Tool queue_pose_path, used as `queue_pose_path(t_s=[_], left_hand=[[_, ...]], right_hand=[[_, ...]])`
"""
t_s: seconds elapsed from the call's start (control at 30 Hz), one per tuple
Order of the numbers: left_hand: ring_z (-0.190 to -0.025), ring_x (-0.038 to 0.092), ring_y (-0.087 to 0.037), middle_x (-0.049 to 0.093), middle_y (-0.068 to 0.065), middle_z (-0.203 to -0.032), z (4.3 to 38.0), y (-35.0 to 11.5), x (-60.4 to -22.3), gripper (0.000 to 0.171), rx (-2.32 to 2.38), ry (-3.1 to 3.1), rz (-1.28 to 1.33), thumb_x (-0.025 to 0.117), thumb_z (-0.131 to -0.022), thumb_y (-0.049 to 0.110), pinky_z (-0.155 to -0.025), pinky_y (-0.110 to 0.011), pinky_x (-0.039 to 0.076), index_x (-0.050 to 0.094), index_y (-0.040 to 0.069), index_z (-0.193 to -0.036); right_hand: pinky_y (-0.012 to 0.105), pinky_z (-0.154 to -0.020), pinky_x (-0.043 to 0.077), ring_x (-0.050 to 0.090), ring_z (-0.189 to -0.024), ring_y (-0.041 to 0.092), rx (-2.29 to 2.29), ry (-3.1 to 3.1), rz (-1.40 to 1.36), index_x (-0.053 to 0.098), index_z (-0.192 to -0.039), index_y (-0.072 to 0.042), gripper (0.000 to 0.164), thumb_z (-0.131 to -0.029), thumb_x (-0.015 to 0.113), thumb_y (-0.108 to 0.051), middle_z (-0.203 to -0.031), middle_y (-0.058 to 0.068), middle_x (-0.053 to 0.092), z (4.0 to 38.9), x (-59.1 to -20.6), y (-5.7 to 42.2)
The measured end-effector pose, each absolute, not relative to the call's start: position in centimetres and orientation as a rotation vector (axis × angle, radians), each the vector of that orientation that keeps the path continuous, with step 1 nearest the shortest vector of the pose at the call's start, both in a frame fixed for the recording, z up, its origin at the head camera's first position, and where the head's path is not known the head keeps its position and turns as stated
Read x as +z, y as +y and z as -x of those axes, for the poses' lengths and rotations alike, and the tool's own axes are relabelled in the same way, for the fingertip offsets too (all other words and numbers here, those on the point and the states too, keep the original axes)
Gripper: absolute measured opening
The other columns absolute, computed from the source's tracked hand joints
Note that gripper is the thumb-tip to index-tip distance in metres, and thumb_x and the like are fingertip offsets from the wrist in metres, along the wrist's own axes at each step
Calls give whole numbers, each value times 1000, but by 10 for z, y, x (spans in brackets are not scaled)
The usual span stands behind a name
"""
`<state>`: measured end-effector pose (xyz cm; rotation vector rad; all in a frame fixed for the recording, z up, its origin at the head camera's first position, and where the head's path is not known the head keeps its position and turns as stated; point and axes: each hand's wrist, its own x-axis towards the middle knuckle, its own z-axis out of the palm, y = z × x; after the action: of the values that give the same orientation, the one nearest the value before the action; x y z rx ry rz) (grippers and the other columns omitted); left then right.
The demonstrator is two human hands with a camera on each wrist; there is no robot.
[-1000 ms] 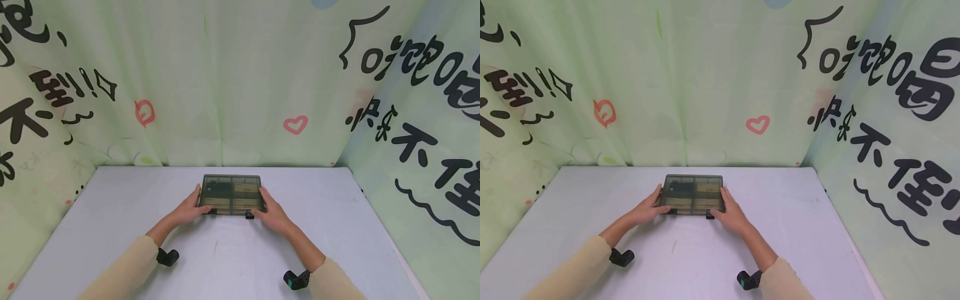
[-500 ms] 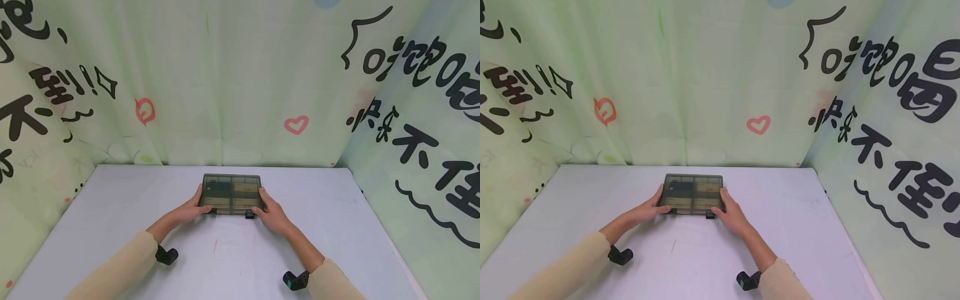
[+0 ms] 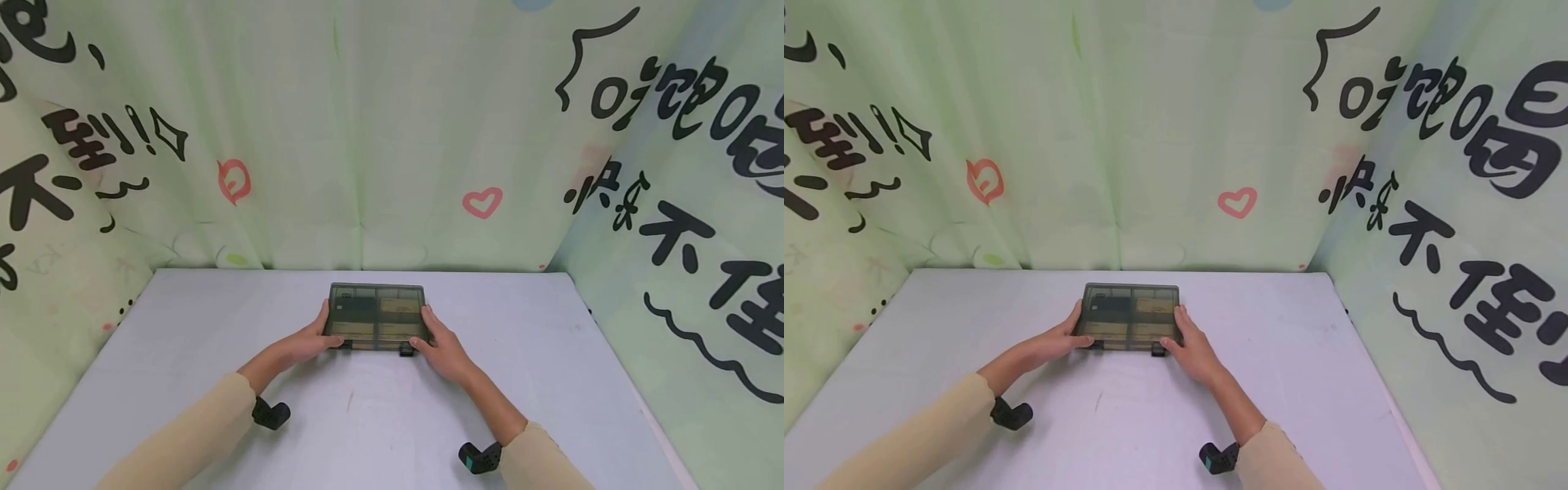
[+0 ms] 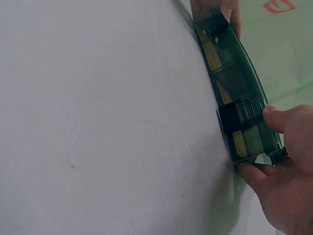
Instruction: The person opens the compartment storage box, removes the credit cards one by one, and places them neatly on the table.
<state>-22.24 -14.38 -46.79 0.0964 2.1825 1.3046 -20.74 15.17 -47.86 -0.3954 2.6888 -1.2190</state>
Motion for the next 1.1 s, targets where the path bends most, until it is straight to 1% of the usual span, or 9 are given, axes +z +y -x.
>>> queue_pose_path(t_s=[0.17,0.27,0.4,0.5,0.6,0.73,0.87,0.97,1.1], left_hand=[[-150,-15,-33,-22,-11,-161,224,-143,-468,97,1317,2165,-70,54,-98,29,-119,-61,4,-29,22,-150],[-150,-9,-33,-16,-13,-162,225,-141,-470,110,1323,2197,-90,63,-89,14,-120,-59,7,-28,22,-150],[-151,-1,-33,-8,-15,-163,225,-141,-472,118,1302,2233,-104,63,-77,0,-119,-58,9,-25,24,-151],[-151,1,-32,-7,-14,-164,226,-144,-470,112,1292,2219,-68,60,-80,3,-119,-60,6,-23,25,-152],[-151,1,-32,-6,-15,-164,228,-147,-467,110,1292,2207,-58,60,-81,4,-119,-60,4,-20,25,-153],[-151,-3,-34,-5,-13,-164,229,-150,-465,110,1333,2207,-94,62,-80,3,-119,-61,3,-16,25,-155],[-151,0,-32,1,-11,-164,229,-149,-466,109,1396,2221,-139,64,-79,2,-120,-59,5,-10,25,-156],[-152,2,-31,5,-10,-165,229,-149,-468,108,1426,2235,-160,66,-80,2,-120,-57,7,-7,23,-157],[-152,3,-30,8,-9,-164,226,-148,-469,106,1448,2266,-185,68,-80,2,-121,-56,7,-1,21,-157]], right_hand=[[49,-117,26,8,-150,31,-1203,2681,387,10,-154,-1,74,-99,55,-21,-162,18,6,208,-478,151],[49,-118,26,8,-151,30,-1202,2676,382,9,-154,-2,74,-100,54,-21,-163,18,6,209,-478,151],[48,-117,27,9,-151,29,-1199,2681,370,10,-155,-3,74,-99,55,-22,-163,17,7,208,-478,151],[49,-116,29,9,-150,31,-1204,2678,384,10,-154,-1,74,-99,55,-21,-162,18,7,207,-478,150],[49,-116,29,9,-150,31,-1216,2664,384,10,-155,-2,74,-99,55,-22,-163,18,6,207,-478,149],[46,-117,28,9,-151,28,-1232,2640,366,9,-155,-6,74,-99,55,-23,-163,15,5,209,-478,150],[46,-116,30,12,-150,28,-1241,2624,371,9,-156,-8,76,-99,56,-25,-164,15,5,211,-477,153],[45,-115,33,20,-148,30,-1248,2610,359,10,-156,-10,79,-97,58,-29,-164,14,6,211,-475,156],[45,-111,39,34,-142,35,-1294,2587,326,14,-157,-12,83,-93,64,-28,-163,13,13,211,-474,160]])
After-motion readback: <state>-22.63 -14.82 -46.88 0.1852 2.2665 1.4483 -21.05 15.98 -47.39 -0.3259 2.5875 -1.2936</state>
